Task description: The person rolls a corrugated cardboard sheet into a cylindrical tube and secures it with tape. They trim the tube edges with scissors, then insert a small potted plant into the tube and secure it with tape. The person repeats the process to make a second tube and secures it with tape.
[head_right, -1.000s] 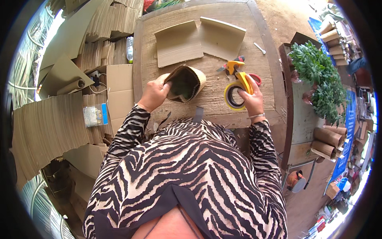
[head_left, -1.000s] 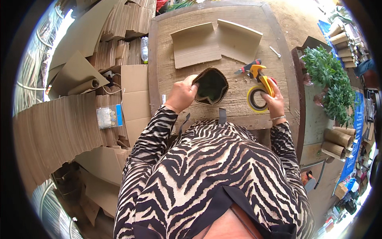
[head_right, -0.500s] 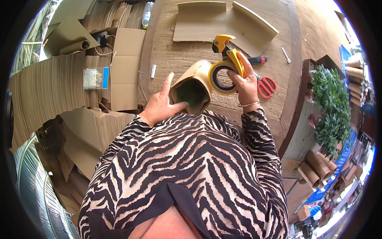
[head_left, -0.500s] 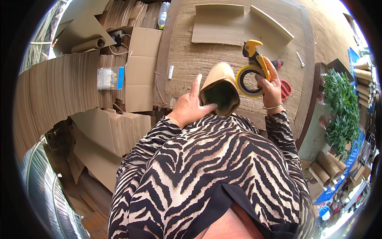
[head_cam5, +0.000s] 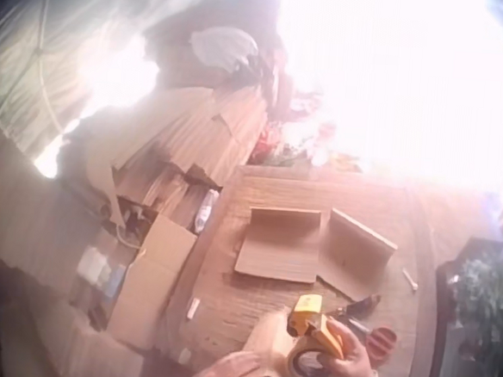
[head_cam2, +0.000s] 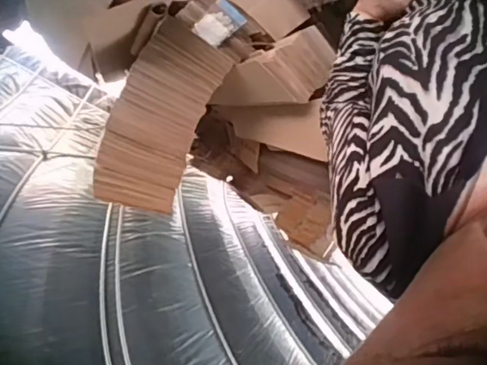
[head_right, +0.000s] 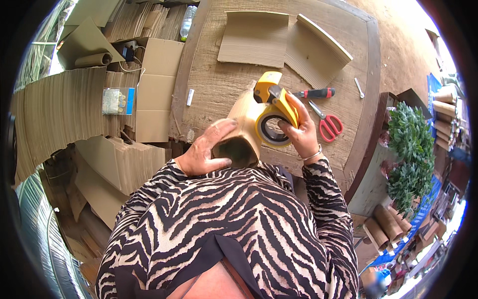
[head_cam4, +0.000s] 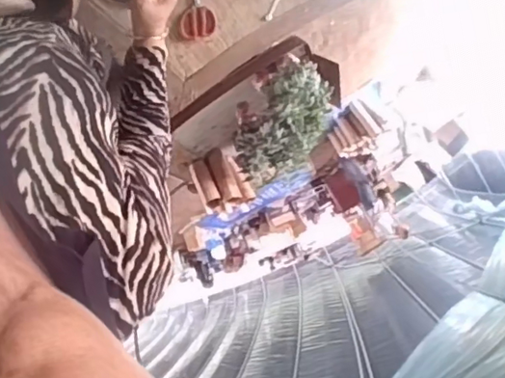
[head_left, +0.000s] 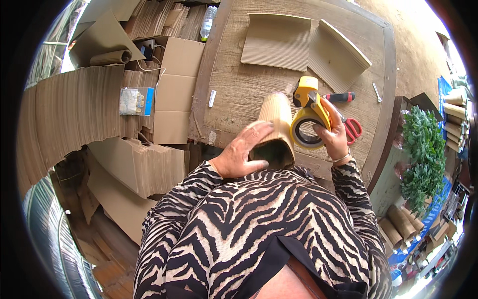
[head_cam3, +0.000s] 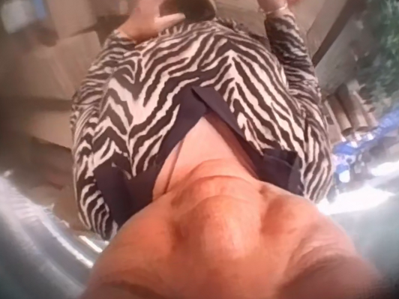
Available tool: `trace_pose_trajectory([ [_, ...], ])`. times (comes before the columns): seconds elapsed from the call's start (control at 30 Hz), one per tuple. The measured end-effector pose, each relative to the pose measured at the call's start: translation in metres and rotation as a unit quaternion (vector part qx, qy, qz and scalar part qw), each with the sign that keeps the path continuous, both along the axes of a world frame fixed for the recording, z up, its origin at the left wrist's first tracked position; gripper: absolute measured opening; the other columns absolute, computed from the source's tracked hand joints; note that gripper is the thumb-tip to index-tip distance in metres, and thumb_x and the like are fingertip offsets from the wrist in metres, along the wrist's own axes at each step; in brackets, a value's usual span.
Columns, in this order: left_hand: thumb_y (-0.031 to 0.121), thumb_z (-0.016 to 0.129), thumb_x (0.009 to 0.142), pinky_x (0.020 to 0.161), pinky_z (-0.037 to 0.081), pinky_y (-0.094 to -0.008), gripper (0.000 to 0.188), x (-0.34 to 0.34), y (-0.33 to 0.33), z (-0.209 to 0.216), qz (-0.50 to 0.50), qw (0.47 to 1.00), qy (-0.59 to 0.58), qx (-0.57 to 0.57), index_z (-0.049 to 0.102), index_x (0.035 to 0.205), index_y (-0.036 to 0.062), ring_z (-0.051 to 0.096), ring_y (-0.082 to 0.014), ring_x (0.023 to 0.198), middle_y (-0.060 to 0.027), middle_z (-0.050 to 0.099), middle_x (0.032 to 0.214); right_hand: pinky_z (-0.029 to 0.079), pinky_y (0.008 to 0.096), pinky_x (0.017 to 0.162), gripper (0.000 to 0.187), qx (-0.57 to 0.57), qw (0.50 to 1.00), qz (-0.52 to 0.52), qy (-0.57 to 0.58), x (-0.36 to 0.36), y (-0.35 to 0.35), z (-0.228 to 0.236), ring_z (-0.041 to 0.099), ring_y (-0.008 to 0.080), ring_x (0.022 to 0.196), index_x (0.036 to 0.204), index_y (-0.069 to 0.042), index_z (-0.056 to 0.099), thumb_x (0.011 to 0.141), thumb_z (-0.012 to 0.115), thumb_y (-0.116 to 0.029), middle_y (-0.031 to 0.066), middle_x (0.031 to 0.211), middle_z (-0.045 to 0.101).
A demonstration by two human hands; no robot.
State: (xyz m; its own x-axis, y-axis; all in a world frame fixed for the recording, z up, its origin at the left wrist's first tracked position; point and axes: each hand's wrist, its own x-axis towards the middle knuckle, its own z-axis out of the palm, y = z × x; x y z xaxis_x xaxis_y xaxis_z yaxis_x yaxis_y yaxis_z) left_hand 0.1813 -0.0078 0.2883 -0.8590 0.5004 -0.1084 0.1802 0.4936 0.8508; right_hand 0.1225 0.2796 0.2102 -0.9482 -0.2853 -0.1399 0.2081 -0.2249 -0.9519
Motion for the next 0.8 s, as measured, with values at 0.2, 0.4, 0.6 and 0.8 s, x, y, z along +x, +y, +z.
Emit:
trace_pose_trajectory([
  [0.2, 0.049, 0.041, 0.103, 0.099, 0.045, -0.0355, 0.052, -0.037, 0.006, -0.028, 0.168, 0.913, -0.237, 0.286, 0.049, 0.124, 0.0022, 0.06, -0.0187, 0.105, -0.0108, 0.063, 0.106, 0.034, 0.0327, 0.113, 0.074, 0.013, 0.998, 0.062, -0.031, 0.002, 0.005, -0.001, 0.044, 0.0199, 0.134, 0.144, -0.002, 0.044, 0.076, 0.069, 0.007, 0.012, 0.146, 0.047],
  [0.4, 0.035, 0.05, 0.104, 0.063, 0.042, -0.0194, 0.033, -0.073, 0.029, -0.037, 0.269, 0.794, -0.382, 0.389, 0.047, 0.121, 0.0071, 0.049, -0.0085, 0.067, -0.0013, 0.055, 0.08, 0.039, 0.0318, 0.107, 0.067, 0.091, 0.986, 0.127, 0.056, -0.005, -0.001, 0.013, 0.052, 0.0221, 0.126, 0.138, 0.0, 0.052, 0.075, 0.074, 0.002, 0.0133, 0.135, 0.055],
  [0.6, 0.001, 0.06, 0.093, 0.061, 0.046, -0.022, 0.022, -0.075, -0.027, -0.038, 0.348, 0.777, -0.296, 0.432, 0.048, 0.111, 0.0062, 0.052, -0.009, 0.062, -0.0016, 0.056, 0.076, 0.047, 0.0296, 0.08, 0.063, 0.18, 0.962, 0.174, 0.109, -0.018, 0.03, 0.025, 0.059, 0.0211, 0.086, 0.131, -0.003, 0.06, 0.069, 0.074, 0.001, 0.0098, 0.096, 0.058],
  [0.8, 0.006, 0.057, 0.096, 0.056, 0.035, -0.0214, 0.015, -0.034, -0.065, -0.05, 0.351, 0.837, -0.335, 0.253, 0.047, 0.107, 0.007, 0.041, -0.0054, 0.058, 0.0042, 0.048, 0.07, 0.047, 0.0302, 0.094, 0.064, 0.191, 0.945, 0.263, 0.026, -0.036, 0.026, 0.034, 0.063, 0.0202, 0.103, 0.133, -0.004, 0.059, 0.071, 0.073, 0.003, 0.0114, 0.111, 0.064],
])
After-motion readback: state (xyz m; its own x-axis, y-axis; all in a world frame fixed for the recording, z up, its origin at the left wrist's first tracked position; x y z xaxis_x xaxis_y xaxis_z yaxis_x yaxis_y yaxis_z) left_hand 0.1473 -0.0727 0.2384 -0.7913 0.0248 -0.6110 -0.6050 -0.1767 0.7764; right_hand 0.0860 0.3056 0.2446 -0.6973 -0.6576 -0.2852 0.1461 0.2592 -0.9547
